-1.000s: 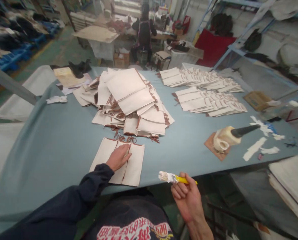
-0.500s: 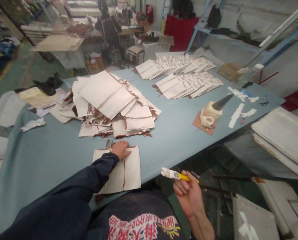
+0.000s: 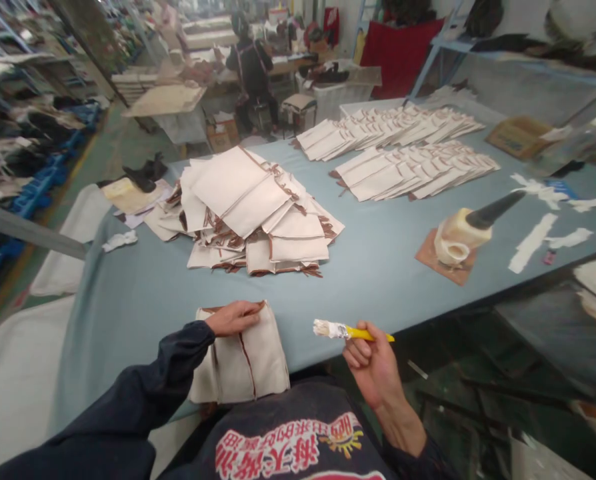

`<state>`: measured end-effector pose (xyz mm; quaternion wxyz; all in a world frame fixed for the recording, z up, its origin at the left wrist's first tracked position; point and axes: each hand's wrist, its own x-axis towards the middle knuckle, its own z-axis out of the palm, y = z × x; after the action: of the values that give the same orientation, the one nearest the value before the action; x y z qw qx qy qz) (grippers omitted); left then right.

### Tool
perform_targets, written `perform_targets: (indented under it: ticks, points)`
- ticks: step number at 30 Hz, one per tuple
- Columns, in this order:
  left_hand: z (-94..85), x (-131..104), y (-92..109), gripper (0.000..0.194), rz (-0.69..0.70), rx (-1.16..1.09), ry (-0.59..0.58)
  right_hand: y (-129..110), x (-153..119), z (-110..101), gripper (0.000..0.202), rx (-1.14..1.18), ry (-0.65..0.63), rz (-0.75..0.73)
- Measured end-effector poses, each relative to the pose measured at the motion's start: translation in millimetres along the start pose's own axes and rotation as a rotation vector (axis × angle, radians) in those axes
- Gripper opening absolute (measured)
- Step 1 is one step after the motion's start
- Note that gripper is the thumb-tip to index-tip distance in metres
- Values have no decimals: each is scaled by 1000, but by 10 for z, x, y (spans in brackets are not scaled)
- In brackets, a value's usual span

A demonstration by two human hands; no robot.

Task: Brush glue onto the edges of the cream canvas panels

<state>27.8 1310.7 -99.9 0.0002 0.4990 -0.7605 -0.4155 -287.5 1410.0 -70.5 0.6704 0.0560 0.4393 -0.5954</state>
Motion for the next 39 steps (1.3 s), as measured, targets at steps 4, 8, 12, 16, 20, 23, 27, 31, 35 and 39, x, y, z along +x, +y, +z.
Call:
perform_targets:
  ticks: [4, 8, 12, 16, 20, 23, 27, 31, 35, 39]
  points:
    - [-212, -571, 286, 41, 3, -134, 163, -143, -35, 256, 39, -80, -71, -5]
    - [-138, -1033, 587, 31, -33, -312, 323, -268, -145, 510, 40, -180, -151, -36]
    - [144, -1218, 892, 27, -108, -564, 503, -280, -318, 706, 41, -291, -229, -88]
    - [364, -1269, 1165, 24, -88, -491, 619, -208, -514, 827, 42, -422, -253, -141]
    - [474, -1318, 1284, 27, 38, -292, 727, -159, -682, 899, 42, -523, -260, -228]
    - [515, -1345, 1292, 25, 182, -157, 817, -160, -775, 928, 38, -578, -279, -311]
    - [529, -1342, 1265, 25, 345, 9, 878, -163, -860, 940, 35, -632, -337, -401]
    - [507, -1302, 1224, 29, 423, 94, 904, -111, -898, 938, 33, -672, -399, -459]
    - [449, -1258, 1202, 37, 467, 121, 893, -31, -872, 930, 34, -689, -433, -489]
    - [387, -1214, 1184, 36, 479, 147, 882, 41, -798, 916, 36, -685, -450, -521]
